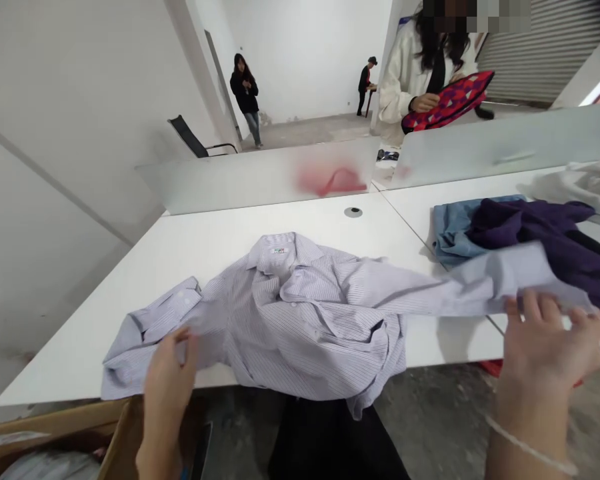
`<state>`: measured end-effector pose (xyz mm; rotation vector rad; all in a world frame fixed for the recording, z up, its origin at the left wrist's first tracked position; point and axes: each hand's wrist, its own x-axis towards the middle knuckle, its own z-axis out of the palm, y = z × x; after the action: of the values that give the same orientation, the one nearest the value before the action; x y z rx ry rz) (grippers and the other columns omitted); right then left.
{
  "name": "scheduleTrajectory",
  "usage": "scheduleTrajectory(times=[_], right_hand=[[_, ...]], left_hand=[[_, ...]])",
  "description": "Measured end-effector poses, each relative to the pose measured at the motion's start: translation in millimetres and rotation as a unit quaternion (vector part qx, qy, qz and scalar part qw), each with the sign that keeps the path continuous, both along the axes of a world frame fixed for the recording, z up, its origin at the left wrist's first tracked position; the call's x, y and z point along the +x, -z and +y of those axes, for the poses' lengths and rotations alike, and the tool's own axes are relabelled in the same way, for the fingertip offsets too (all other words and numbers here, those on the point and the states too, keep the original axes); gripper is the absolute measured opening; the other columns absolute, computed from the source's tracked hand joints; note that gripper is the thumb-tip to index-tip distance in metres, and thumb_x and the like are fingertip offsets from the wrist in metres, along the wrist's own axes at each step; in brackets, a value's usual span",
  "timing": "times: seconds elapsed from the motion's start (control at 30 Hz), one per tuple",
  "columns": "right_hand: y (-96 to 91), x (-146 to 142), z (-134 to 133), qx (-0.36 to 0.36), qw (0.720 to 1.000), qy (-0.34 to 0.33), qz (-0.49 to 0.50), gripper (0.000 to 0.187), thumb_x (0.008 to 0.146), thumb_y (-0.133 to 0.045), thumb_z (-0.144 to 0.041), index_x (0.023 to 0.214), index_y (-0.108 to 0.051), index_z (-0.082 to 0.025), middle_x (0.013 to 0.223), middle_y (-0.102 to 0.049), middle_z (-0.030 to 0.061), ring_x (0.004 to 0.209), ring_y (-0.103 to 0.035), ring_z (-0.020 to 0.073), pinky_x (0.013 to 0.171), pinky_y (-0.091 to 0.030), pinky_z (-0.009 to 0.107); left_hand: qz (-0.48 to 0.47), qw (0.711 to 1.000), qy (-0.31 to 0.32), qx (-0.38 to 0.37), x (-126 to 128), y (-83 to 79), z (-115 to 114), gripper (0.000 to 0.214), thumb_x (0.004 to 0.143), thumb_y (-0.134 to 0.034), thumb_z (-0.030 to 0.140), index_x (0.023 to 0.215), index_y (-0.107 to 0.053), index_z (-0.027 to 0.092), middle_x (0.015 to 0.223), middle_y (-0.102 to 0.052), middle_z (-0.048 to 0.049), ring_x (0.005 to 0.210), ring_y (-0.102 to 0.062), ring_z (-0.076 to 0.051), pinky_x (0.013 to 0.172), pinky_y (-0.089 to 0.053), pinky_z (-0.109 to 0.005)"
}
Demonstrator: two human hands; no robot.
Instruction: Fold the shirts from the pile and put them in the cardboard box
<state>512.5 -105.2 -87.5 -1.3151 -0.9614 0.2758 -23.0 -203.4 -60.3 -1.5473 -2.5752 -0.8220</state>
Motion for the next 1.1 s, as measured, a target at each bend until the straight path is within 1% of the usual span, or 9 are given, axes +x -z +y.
scheduleTrajectory(times=[0.1, 0.17, 0.33, 0.57, 0.7, 0.8, 0.9, 1.0, 1.1], right_hand=[[9.8, -34.6, -23.2, 0.022, 0.994, 0.065, 0.081, 0.071, 0.089, -0.045, -0.045, 0.149, -0.009, -0.037, 0.154, -0.025, 0.0101, 0.138, -0.032, 0.0297, 0.105, -0.037, 0.054], [17.1, -59.8, -30.0, -0.009, 0.998, 0.063, -0.013, 0.072, 0.087, -0.051, -0.042, 0.149, -0.015, -0.031, 0.154, -0.025, 0.0096, 0.14, -0.028, 0.0285, 0.11, -0.031, 0.052], [45.4, -79.0, -17.7, -0.154, 0.918, -0.138, -0.339, 0.044, 0.09, -0.042, -0.041, 0.127, -0.055, -0.019, 0.13, -0.055, 0.0149, 0.129, -0.042, 0.0347, 0.103, -0.034, 0.057], [39.5, -91.8, -11.6, -0.204, 0.817, -0.178, -0.509, 0.025, 0.093, -0.041, -0.023, 0.097, -0.065, -0.018, 0.092, -0.063, 0.011, 0.087, -0.057, 0.0253, 0.079, -0.045, 0.039], [25.6, -104.8, -10.5, -0.155, 0.812, -0.259, -0.499, 0.023, 0.095, -0.038, -0.02, 0.094, -0.061, -0.018, 0.089, -0.063, 0.0093, 0.082, -0.059, 0.0225, 0.074, -0.045, 0.034], [12.9, -88.7, 7.7, -0.132, 0.849, -0.243, -0.451, 0.023, 0.095, -0.037, -0.023, 0.094, -0.059, -0.018, 0.086, -0.064, 0.0092, 0.078, -0.06, 0.0222, 0.069, -0.046, 0.032], [-8.2, -45.3, 40.9, -0.112, 0.922, -0.101, -0.356, 0.023, 0.092, -0.039, -0.027, 0.096, -0.06, -0.018, 0.089, -0.066, 0.0101, 0.079, -0.061, 0.023, 0.072, -0.047, 0.034], [-31.3, -4.1, 67.6, -0.068, 0.965, 0.099, -0.231, 0.027, 0.089, -0.039, -0.026, 0.104, -0.059, -0.014, 0.1, -0.063, 0.0157, 0.087, -0.06, 0.025, 0.077, -0.047, 0.038], [-41.1, 2.9, 67.2, -0.031, 0.964, 0.119, -0.234, 0.032, 0.087, -0.041, -0.026, 0.111, -0.059, -0.014, 0.109, -0.061, 0.0174, 0.095, -0.059, 0.0257, 0.08, -0.048, 0.039]], left_hand=[[0.028, 0.988, 0.147, -0.025, 14.0, 21.9, 44.6, 0.05, 0.09, -0.031, 0.046, 0.122, -0.053, 0.015, 0.123, -0.061, -0.0157, 0.116, -0.055, -0.03, 0.097, -0.044, -0.045], [0.075, 0.968, 0.228, -0.075, 28.6, 37.6, 75.7, 0.046, 0.092, -0.03, 0.033, 0.128, -0.05, 0.013, 0.131, -0.057, -0.0168, 0.124, -0.05, -0.028, 0.103, -0.038, -0.046], [0.204, 0.915, 0.314, -0.147, 60.9, 61.4, 140.5, 0.056, 0.082, -0.041, 0.016, 0.138, -0.042, 0.008, 0.147, -0.034, -0.0259, 0.135, -0.033, -0.039, 0.103, -0.033, -0.056], [0.225, 0.898, 0.351, -0.139, 50.3, 48.9, 223.3, 0.053, 0.089, -0.035, 0.025, 0.137, -0.043, 0.006, 0.142, -0.041, -0.0261, 0.133, -0.037, -0.036, 0.106, -0.028, -0.053], [0.223, 0.889, 0.373, -0.142, 42.2, 32.2, 254.0, 0.051, 0.087, -0.037, 0.024, 0.134, -0.045, 0.005, 0.142, -0.043, -0.0243, 0.131, -0.04, -0.03, 0.107, -0.029, -0.047], [0.229, 0.89, 0.369, -0.137, 48.4, 25.1, 258.4, 0.051, 0.085, -0.041, 0.022, 0.134, -0.045, 0.006, 0.143, -0.042, -0.0232, 0.132, -0.038, -0.029, 0.108, -0.029, -0.046], [0.235, 0.9, 0.346, -0.126, 60.7, 24.3, 246.0, 0.05, 0.085, -0.04, 0.017, 0.134, -0.044, 0.005, 0.145, -0.04, -0.023, 0.134, -0.036, -0.03, 0.109, -0.028, -0.046], [0.237, 0.91, 0.319, -0.119, 71.7, 22.5, 212.3, 0.047, 0.086, -0.038, 0.015, 0.131, -0.047, 0.003, 0.145, -0.04, -0.0243, 0.134, -0.037, -0.035, 0.106, -0.031, -0.052], [0.215, 0.914, 0.334, -0.086, 82.4, 16.3, 153.4, 0.039, 0.092, -0.038, 0.027, 0.121, -0.057, 0.008, 0.137, -0.051, -0.0197, 0.127, -0.046, -0.034, 0.105, -0.034, -0.052]])
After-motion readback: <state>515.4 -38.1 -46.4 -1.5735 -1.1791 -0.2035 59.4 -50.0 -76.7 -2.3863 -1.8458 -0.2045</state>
